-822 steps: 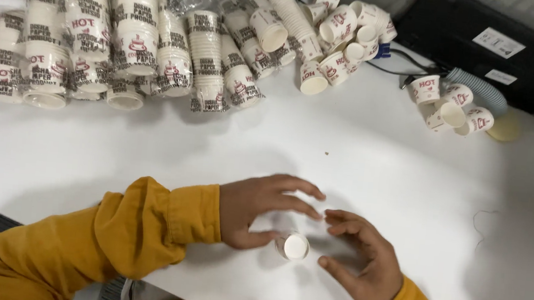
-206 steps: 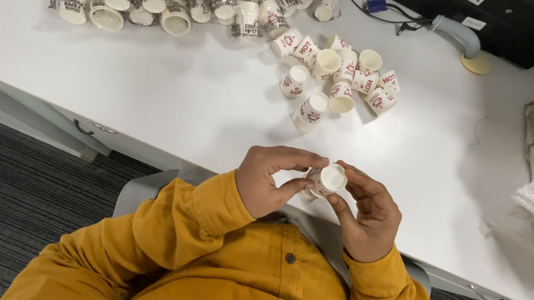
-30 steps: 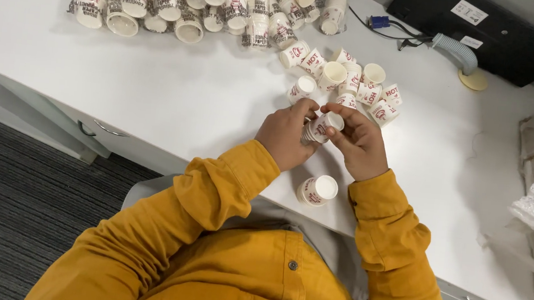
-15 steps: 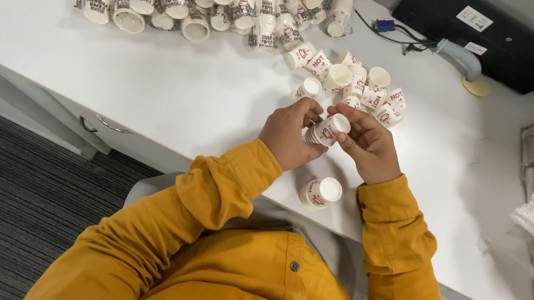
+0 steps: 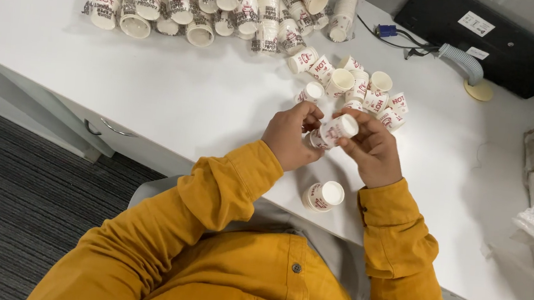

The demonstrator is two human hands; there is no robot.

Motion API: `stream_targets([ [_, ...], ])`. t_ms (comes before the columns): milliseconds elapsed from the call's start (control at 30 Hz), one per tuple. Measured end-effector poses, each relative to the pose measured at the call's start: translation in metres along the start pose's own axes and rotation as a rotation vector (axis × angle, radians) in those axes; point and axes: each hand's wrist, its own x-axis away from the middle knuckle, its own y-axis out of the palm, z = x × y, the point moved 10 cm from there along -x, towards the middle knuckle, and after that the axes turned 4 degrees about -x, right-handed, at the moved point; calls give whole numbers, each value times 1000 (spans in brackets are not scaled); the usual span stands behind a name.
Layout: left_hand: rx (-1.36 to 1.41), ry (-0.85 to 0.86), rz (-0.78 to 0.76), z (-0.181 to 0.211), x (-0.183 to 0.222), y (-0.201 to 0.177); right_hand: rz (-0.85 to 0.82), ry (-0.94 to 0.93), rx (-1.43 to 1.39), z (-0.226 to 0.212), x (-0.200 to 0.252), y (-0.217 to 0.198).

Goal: Packaging and organizing small paper cups into plastic sleeves at a desk.

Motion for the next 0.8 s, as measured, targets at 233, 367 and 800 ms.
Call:
stream_targets([
  [233, -94, -9, -29, -13, 0, 6, 220, -200, -7, -43, 15, -35],
  [367, -193, 149, 41, 17, 5, -8, 279, -233, -11, -56, 37, -33],
  [800, -39, 513, -77, 123, 61, 2, 629, -197, 458, -81, 96, 21],
])
